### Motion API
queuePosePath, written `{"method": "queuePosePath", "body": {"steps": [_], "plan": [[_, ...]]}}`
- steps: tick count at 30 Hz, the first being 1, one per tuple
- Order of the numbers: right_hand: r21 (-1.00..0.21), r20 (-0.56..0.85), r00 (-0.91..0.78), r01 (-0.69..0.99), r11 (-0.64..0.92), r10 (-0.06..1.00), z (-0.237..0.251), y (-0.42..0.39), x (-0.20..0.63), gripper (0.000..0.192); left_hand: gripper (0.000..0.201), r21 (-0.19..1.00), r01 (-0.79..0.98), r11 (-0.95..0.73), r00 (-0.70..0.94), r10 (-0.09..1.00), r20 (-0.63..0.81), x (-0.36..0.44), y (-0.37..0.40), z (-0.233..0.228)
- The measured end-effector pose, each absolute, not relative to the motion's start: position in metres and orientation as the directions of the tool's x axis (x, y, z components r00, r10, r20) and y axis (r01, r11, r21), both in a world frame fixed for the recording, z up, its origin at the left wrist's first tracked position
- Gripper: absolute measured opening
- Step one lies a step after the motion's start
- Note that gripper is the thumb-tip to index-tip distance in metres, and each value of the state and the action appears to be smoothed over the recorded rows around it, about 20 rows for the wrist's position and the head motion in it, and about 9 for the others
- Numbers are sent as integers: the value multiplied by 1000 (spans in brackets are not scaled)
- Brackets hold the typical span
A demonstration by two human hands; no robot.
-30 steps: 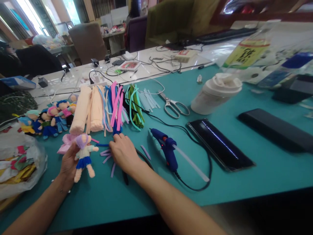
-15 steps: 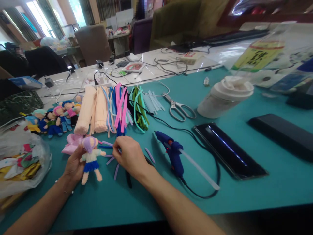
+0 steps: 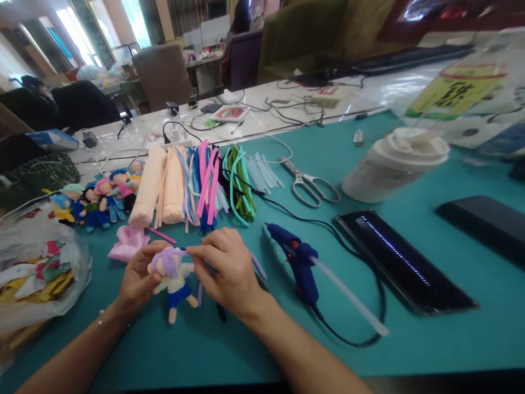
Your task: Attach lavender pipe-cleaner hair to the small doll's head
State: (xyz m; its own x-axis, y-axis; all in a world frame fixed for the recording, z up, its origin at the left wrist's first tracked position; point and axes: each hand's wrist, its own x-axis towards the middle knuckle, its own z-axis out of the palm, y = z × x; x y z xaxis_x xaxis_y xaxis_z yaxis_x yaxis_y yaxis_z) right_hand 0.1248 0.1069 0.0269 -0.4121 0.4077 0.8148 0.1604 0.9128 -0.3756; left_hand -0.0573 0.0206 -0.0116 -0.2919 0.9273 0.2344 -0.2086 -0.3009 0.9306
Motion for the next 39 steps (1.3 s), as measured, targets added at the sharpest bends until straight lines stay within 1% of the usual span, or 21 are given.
{"method": "queuePosePath", "body": {"steps": [3,6,11,26,29,32,39], "plan": [[-375,815,-411,163,913,408,29,106,127,14,40,914,-131,-383,-238,908,346,-56,20,-12],[-359,816,-427,155,920,390,31,106,129,15,41,902,-88,-424,-200,894,401,-56,19,-10],[-341,808,-463,140,930,366,32,106,129,19,43,896,-64,-439,-140,893,427,-56,19,-9],[-289,807,-514,85,954,290,32,104,131,21,50,851,46,-523,-20,851,524,-56,15,-9],[-282,809,-518,72,957,278,32,104,131,22,48,852,43,-521,-6,853,522,-56,15,-8],[-302,806,-517,61,951,289,33,103,130,22,45,872,7,-489,-15,872,489,-55,15,-8],[-380,803,-498,-2,925,329,30,100,126,20,48,926,-135,-353,-77,935,345,-56,16,-8]]}}
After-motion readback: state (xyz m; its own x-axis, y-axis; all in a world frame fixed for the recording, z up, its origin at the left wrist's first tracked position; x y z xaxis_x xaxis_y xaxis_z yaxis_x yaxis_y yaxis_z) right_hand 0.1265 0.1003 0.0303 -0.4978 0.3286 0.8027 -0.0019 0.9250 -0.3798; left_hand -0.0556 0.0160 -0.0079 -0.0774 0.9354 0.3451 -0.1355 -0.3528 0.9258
